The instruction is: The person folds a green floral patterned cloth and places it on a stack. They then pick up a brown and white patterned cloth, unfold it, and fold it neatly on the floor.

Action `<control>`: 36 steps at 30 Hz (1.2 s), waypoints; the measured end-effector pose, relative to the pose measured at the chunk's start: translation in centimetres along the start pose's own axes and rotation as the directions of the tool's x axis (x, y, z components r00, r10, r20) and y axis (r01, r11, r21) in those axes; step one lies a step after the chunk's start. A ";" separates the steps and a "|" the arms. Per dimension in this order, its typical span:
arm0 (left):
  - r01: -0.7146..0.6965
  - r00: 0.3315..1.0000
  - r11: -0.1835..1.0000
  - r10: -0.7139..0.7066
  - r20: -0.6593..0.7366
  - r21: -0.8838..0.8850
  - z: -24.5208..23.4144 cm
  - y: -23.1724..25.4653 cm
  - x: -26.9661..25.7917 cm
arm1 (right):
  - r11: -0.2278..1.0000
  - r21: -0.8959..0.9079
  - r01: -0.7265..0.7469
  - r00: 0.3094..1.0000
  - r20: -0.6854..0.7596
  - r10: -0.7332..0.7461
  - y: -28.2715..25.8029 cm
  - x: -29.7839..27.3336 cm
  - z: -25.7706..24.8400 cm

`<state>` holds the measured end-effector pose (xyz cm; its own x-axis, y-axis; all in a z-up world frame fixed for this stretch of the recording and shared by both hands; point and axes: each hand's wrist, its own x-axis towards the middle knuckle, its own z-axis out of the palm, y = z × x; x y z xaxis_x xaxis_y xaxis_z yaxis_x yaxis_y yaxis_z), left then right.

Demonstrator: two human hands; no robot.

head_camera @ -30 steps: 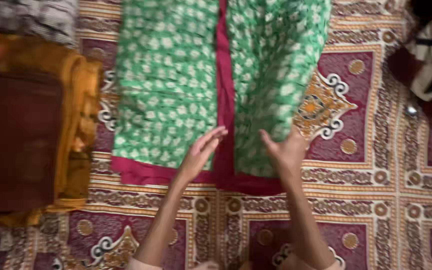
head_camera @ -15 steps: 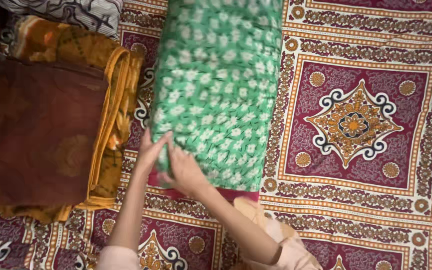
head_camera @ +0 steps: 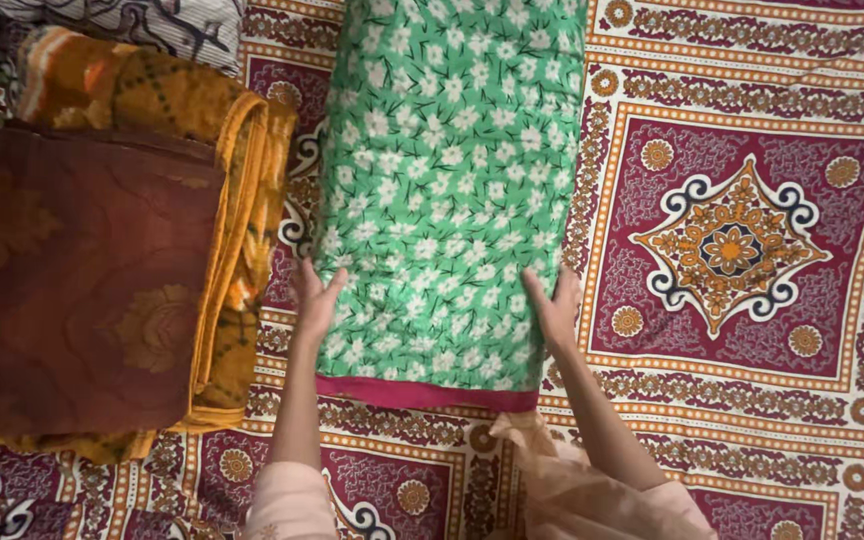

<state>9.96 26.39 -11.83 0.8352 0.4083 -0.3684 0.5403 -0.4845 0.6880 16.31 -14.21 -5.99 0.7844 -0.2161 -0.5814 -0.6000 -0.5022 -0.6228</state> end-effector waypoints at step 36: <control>-0.021 0.854 0.999 0.043 0.519 -0.048 25.7 5.7 -29.1 | 0.904 -0.242 0.353 0.844 0.500 -0.196 8.1 5.0 -36.2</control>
<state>-8.67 -8.15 -13.28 0.7891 -0.0740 -0.6098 0.5173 -0.4553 0.7246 21.03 -49.72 5.02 0.7002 0.3348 -0.6305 -0.2268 -0.7331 -0.6412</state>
